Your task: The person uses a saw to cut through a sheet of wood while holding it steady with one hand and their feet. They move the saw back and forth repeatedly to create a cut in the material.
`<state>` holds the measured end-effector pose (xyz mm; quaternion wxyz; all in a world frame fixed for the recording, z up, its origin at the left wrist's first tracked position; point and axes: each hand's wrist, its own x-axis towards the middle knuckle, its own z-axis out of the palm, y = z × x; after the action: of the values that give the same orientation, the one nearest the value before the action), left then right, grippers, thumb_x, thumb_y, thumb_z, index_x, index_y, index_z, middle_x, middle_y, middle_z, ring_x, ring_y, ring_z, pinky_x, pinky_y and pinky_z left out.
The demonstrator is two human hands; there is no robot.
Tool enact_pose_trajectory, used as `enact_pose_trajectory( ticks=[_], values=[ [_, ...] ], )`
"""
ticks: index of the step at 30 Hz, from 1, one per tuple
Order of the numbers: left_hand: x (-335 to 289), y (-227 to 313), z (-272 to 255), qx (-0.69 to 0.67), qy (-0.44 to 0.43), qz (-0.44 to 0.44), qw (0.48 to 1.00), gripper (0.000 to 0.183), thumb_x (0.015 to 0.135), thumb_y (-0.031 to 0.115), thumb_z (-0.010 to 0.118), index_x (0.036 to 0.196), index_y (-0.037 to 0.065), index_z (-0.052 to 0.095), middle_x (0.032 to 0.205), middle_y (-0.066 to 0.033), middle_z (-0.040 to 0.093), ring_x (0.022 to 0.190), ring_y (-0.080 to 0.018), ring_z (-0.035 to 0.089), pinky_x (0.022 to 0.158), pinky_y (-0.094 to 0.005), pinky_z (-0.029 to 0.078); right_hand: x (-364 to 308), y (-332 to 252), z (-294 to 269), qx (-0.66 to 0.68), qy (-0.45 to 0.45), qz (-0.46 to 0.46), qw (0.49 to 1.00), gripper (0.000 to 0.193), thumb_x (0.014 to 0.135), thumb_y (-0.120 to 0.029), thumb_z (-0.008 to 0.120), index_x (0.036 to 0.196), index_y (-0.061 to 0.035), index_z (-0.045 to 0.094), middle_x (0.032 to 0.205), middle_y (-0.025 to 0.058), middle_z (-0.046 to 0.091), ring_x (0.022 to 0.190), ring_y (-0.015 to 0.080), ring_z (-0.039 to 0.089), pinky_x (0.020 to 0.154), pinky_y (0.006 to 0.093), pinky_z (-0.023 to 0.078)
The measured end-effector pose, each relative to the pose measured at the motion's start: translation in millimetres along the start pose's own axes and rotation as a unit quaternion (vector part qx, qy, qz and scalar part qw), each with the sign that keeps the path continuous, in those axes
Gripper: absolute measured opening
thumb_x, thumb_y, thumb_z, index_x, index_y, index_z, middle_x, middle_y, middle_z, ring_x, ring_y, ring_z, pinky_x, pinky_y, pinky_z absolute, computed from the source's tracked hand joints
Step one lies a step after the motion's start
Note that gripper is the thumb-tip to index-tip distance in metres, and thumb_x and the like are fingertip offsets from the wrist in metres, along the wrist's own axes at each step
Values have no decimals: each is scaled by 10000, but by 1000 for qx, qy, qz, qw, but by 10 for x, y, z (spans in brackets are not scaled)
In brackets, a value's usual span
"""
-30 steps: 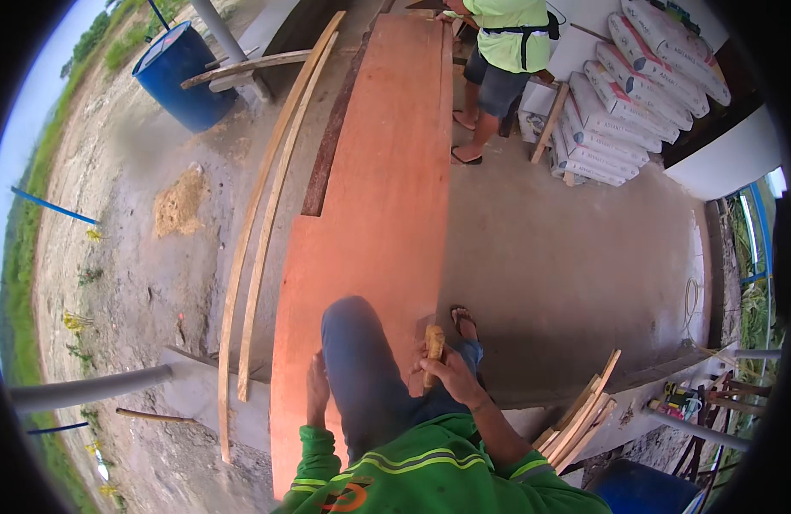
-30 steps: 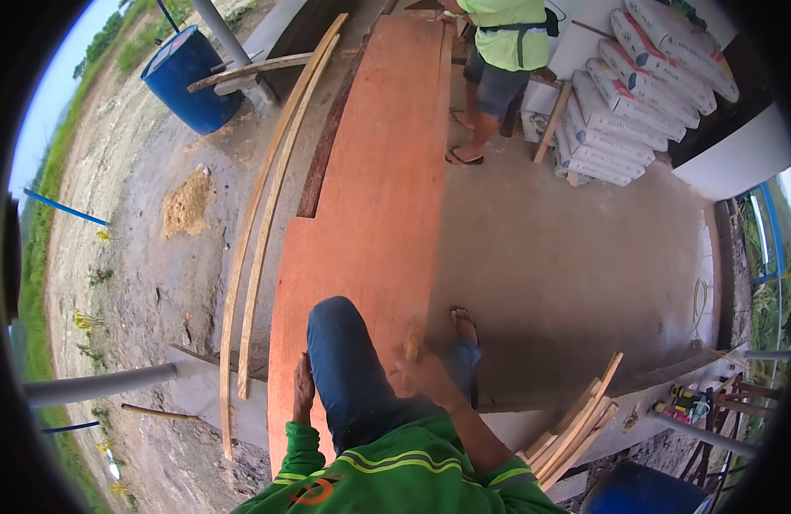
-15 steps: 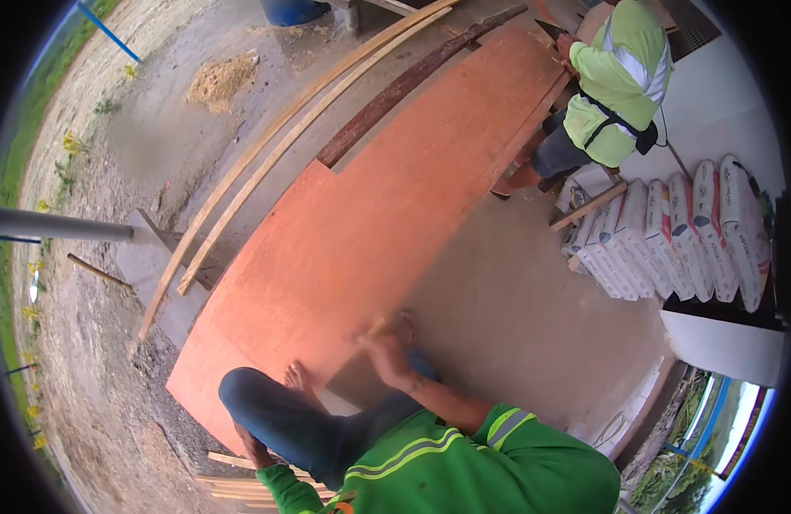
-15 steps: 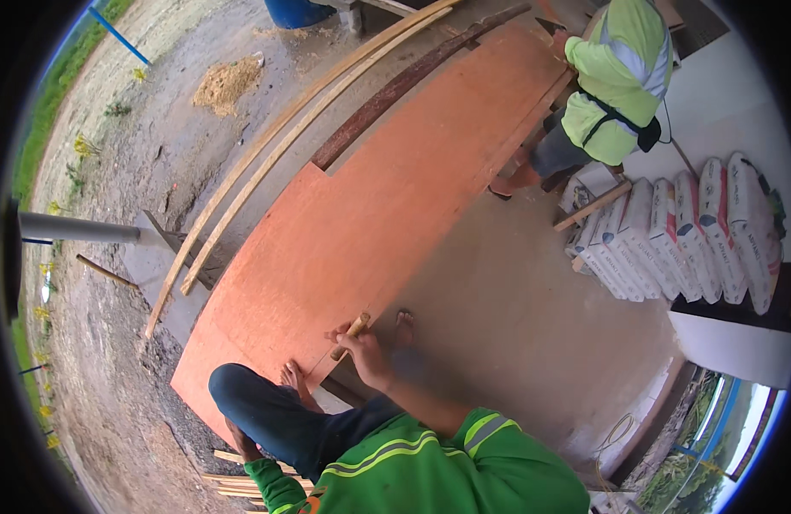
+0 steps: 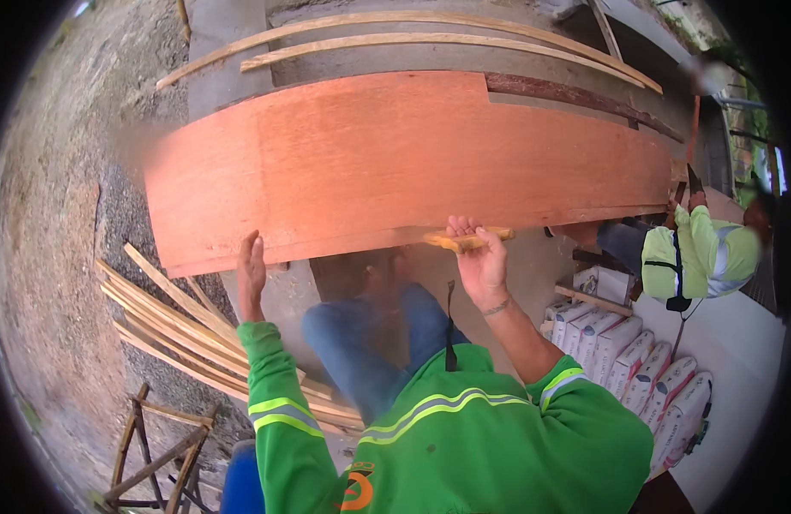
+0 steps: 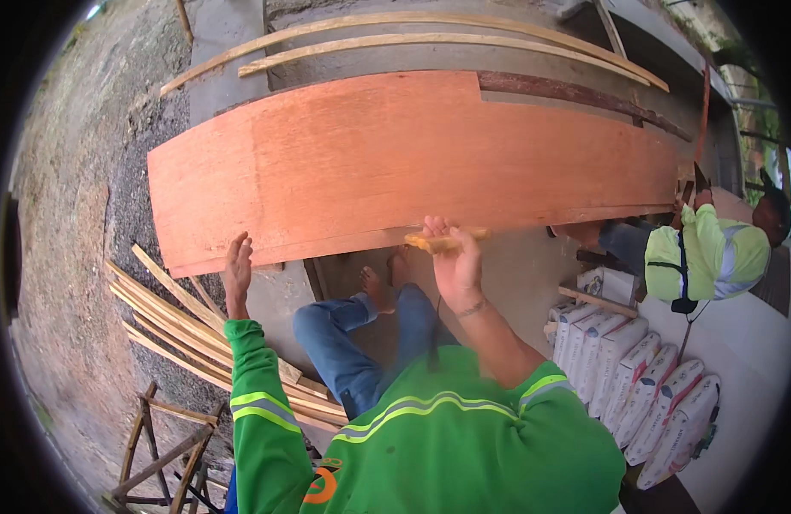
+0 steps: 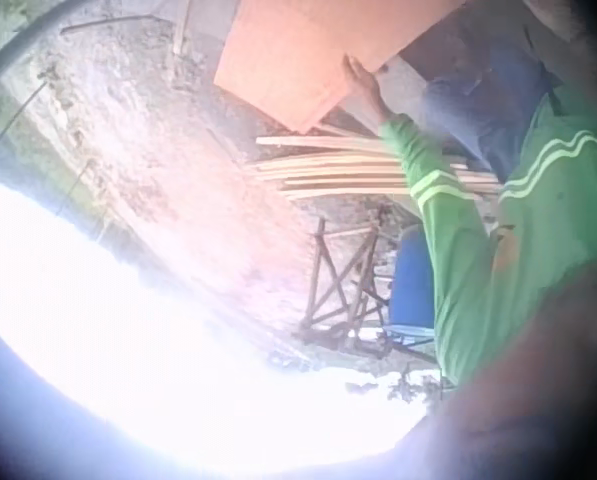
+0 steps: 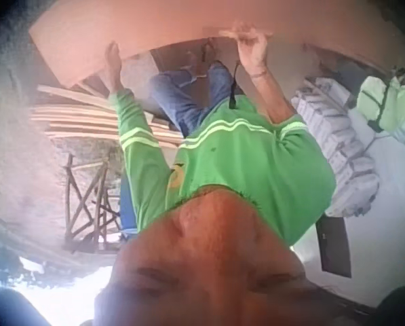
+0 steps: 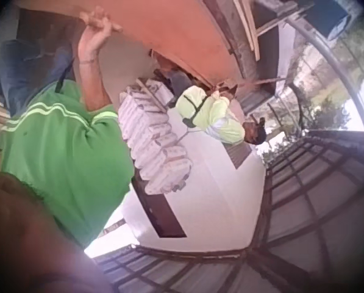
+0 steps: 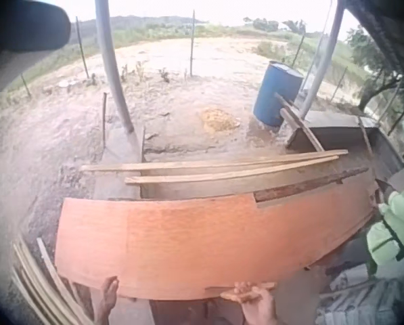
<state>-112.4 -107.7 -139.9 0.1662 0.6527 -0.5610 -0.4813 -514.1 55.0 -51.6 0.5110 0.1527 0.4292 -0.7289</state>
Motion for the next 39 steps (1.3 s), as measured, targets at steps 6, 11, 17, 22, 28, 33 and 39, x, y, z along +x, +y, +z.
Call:
enact_pose_trajectory(
  ticks=[6,11,17,22,28,33,39],
  values=[
    [-1280,103,2189,-68,-134,111,982,897,877,186,723,1602,106,201,1546,-272,338,1371,-415,456,1109,-476,418,-146,23,-278,-76,60,84,992,297,956,-183,550,1161,32,556,1173,148,621,1198,311,587,1042,441,486],
    [-1372,865,2759,-53,-76,161,983,703,836,131,725,1471,134,423,1456,-188,470,1349,-395,456,1104,-491,409,-388,-225,-462,-238,106,182,948,322,987,-300,537,1148,-29,600,1111,116,638,997,246,627,852,379,512],
    [-911,749,2664,-5,-130,230,964,376,866,88,658,1238,121,616,1209,-117,642,1149,-345,608,952,-446,514,-543,-730,-186,-594,-79,284,749,306,962,-319,633,1118,-57,621,1023,74,615,917,197,616,788,369,507],
    [-950,828,2572,50,-179,211,960,322,895,133,652,1216,110,648,1209,-131,663,1142,-334,629,928,-441,538,-583,-570,351,-843,-281,-243,388,508,812,-142,757,1278,-41,580,1090,138,575,1066,313,563,931,439,458],
    [-1001,794,2653,-17,-129,261,957,429,856,161,710,1277,117,637,1244,-123,653,1180,-327,607,988,-424,510,97,-447,25,-870,-365,-38,328,614,849,-183,723,1411,-64,505,1275,204,600,1159,385,586,953,463,491],
    [-796,317,2650,-32,-92,99,990,710,849,194,723,1488,83,434,1451,-200,492,1307,-397,478,1106,-478,401,-34,-524,208,-889,-336,29,309,553,893,-203,686,1402,-78,512,1302,238,621,1075,448,635,889,527,533],
    [-497,-823,3332,-68,211,-297,929,922,920,264,704,1571,-27,119,1549,-287,315,1392,-470,365,1141,-512,350,192,-580,182,-875,-355,-53,324,499,925,-258,660,1381,-91,543,1240,217,660,936,453,674,800,504,560]
  ],
)
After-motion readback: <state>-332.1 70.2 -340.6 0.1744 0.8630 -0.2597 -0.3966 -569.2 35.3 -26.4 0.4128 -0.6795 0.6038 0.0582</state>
